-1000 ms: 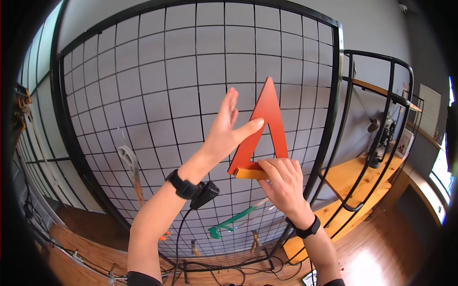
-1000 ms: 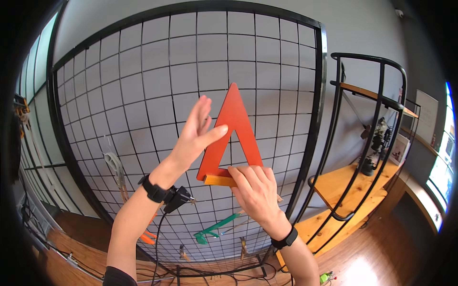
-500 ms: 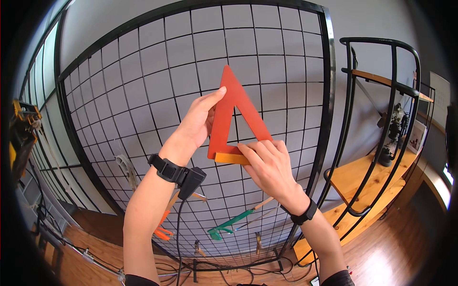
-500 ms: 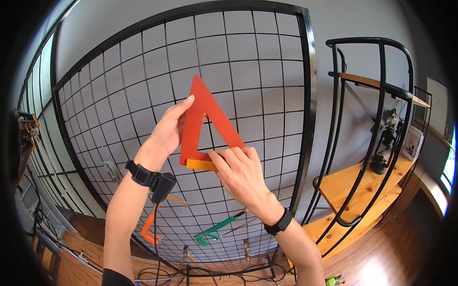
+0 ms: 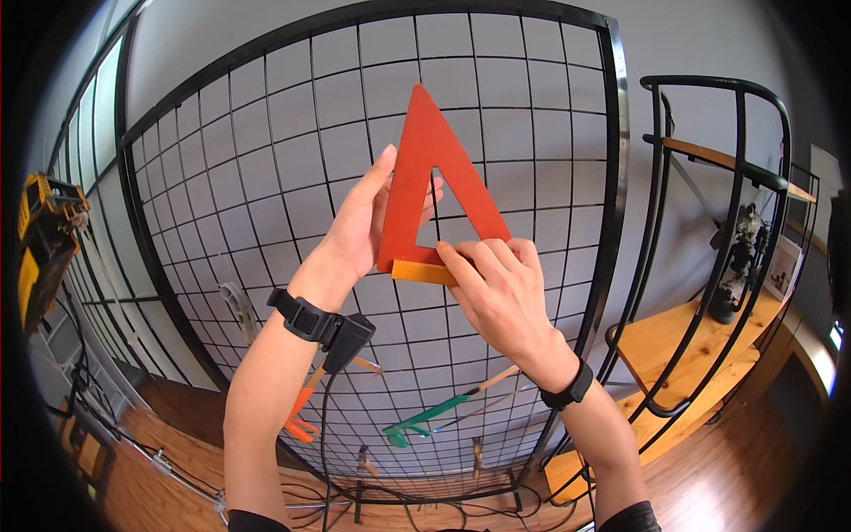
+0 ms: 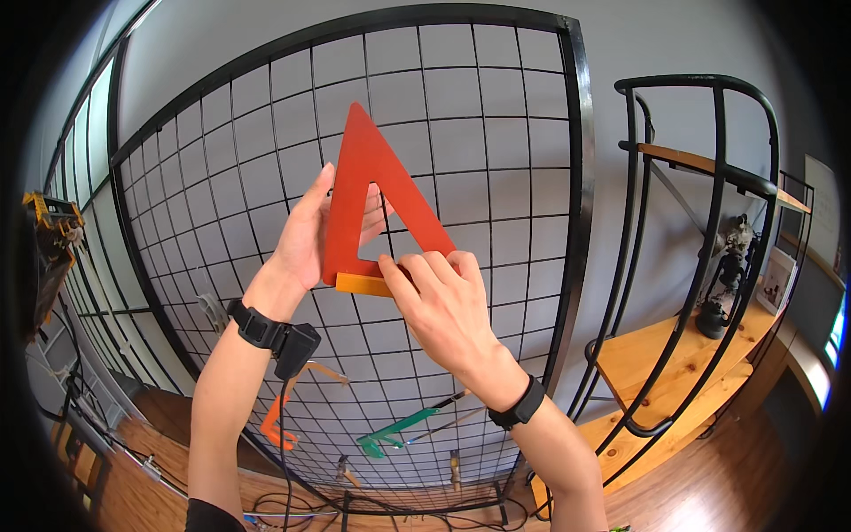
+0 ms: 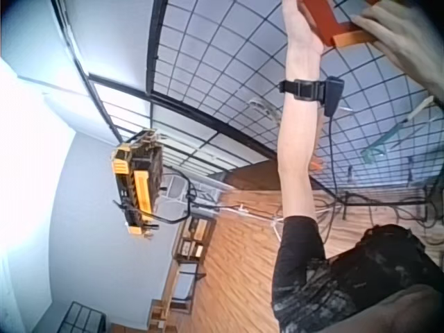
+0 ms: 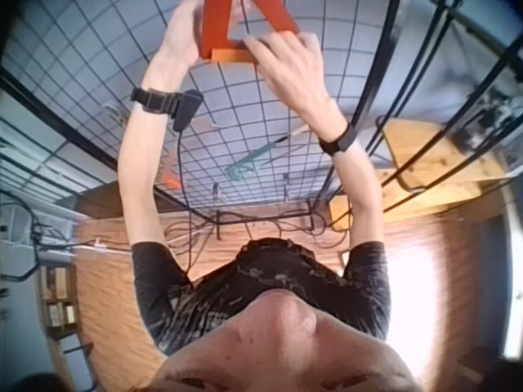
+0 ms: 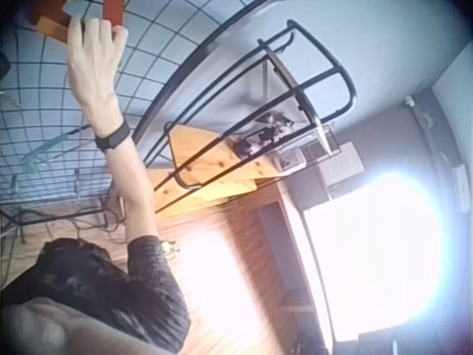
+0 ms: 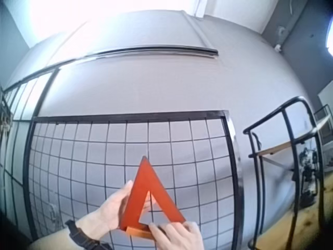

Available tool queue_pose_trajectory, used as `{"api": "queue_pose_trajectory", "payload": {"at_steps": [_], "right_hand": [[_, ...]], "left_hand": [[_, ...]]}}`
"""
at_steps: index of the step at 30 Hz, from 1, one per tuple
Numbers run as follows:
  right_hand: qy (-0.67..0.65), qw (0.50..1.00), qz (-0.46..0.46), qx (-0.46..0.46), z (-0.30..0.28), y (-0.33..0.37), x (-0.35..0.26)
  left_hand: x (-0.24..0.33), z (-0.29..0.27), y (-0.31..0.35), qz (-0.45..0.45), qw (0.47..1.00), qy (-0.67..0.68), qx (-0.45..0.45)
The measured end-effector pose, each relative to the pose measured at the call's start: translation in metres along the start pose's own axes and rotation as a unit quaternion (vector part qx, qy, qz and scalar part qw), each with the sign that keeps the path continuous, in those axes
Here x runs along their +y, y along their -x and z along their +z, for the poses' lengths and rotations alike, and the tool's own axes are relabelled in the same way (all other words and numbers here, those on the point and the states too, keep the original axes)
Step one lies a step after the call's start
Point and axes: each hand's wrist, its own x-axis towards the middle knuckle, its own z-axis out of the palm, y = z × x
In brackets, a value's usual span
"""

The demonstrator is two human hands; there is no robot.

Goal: The recorder is hanging various tools, such as pliers and hammers, on a metal grid wall.

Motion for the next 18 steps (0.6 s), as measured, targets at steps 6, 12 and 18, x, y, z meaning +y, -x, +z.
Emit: {"api": "queue_pose_trajectory", "payload": {"at_steps": [6,12,18], "right_hand": [[0.0,1.0,0.005,-0.007,0.002,0.007,0.004],[0.011,0.999,0.004,-0.035,0.009,0.006,0.011],[-0.016,0.999,-0.004,-0.032,0.013,-0.002,0.009]], "left_hand": [[-0.002,-0.004,-0.003,-0.007,0.999,-0.014,-0.03],[0.0,-0.008,-0.003,-0.021,0.998,0.037,-0.055],[0.003,-0.011,-0.001,-0.027,0.997,0.058,-0.04]]}}
